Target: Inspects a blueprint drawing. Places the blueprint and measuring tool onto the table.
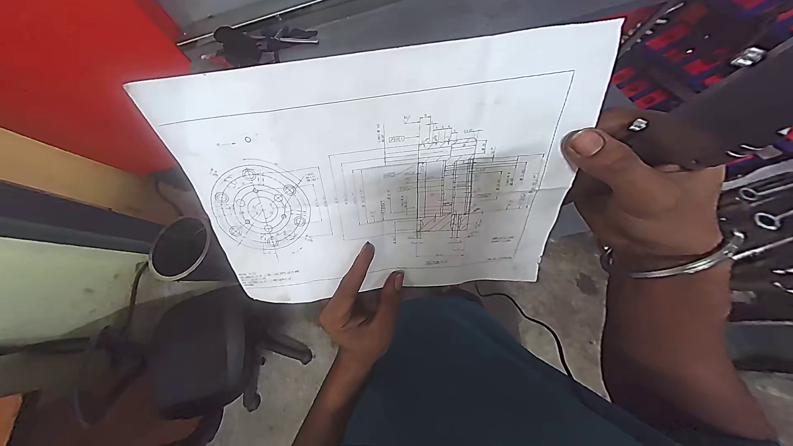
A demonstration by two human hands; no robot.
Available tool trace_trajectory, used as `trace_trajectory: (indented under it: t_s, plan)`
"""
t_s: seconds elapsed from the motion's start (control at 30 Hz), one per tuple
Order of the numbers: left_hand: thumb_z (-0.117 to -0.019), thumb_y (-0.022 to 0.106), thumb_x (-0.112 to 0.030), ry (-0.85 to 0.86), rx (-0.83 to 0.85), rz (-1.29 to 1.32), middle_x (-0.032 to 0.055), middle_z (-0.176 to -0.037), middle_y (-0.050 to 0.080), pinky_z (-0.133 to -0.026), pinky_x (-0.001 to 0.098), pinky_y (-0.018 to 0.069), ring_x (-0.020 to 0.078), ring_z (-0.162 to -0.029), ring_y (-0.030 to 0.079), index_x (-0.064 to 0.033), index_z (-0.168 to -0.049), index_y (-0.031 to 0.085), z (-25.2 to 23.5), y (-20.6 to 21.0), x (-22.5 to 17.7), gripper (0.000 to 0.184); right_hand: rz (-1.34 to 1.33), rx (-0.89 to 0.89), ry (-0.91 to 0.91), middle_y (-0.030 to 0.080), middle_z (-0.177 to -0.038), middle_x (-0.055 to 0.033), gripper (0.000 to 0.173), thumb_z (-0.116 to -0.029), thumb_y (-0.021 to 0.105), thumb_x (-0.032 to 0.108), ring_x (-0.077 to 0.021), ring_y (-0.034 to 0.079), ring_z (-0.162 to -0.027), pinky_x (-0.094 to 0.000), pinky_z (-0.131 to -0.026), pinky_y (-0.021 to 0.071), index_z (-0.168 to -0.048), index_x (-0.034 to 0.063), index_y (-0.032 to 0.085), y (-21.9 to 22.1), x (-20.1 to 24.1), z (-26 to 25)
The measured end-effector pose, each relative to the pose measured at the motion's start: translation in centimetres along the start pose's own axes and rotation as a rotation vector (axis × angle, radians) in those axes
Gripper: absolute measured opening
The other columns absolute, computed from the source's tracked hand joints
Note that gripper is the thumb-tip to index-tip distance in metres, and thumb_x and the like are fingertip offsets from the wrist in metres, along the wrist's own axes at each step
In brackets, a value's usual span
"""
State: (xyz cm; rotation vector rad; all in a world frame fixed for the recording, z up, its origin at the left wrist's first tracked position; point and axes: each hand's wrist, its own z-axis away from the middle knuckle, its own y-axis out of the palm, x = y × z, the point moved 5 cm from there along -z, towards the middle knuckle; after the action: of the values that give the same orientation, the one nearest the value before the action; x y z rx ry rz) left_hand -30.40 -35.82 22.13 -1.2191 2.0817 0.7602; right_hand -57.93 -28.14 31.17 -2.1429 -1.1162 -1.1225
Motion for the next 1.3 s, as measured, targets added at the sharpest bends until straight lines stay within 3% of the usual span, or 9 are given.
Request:
trace_trajectory:
  t_s: [0.6,0.73,0.87,1.3]
  plan:
    - [-0.0928,0.073,-0.005,0.002,0.010,-0.017,-0.0035,-0.137,0.067,-0.096,0.0259,0.0593,0.0084,-0.113,0.069,-0.0134,-0.142,0.061,0.03,0.17,-0.04,0.051,0.000,0.004,-0.013,0.068,-0.081,0.0136,0.004,-0.0958,0.072,0.021,0.0016,0.064,-0.068,-0.0168,-0.066,0.0575,-0.095,0.0223,0.069,-0.20,0.02,0.11]
    - [-0.0927,0.074,-0.005,0.000,0.013,-0.023,-0.0042,-0.136,0.067,-0.097,0.0262,0.0590,0.0079,-0.114,0.069,-0.0137,-0.142,0.061,-0.01,0.15,-0.10,0.051,-0.022,0.004,0.003,0.067,-0.078,0.0131,0.005,-0.0954,0.073,0.022,0.0019,0.061,-0.063,-0.0153,-0.061,0.0558,-0.094,0.0215,0.069,-0.19,-0.03,0.13]
    - [-0.0929,0.074,-0.006,0.002,0.018,-0.025,-0.0040,-0.136,0.067,-0.096,0.0262,0.0591,0.0081,-0.114,0.069,-0.0138,-0.142,0.061,-0.02,0.20,-0.13,0.051,-0.008,0.008,-0.016,0.068,-0.080,0.0133,0.004,-0.0958,0.072,0.022,0.0013,0.064,-0.067,-0.0169,-0.065,0.0581,-0.094,0.0218,0.069,-0.26,0.15,0.11]
    - [-0.0931,0.074,-0.006,0.006,0.027,-0.031,-0.0044,-0.136,0.067,-0.095,0.0256,0.0595,0.0078,-0.113,0.069,-0.0141,-0.142,0.062,-0.25,0.40,-0.37,0.050,-0.006,-0.005,-0.013,0.068,-0.080,0.0133,0.003,-0.0958,0.072,0.022,0.0015,0.064,-0.066,-0.0162,-0.063,0.0578,-0.094,0.0220,0.069,-0.50,0.44,0.12]
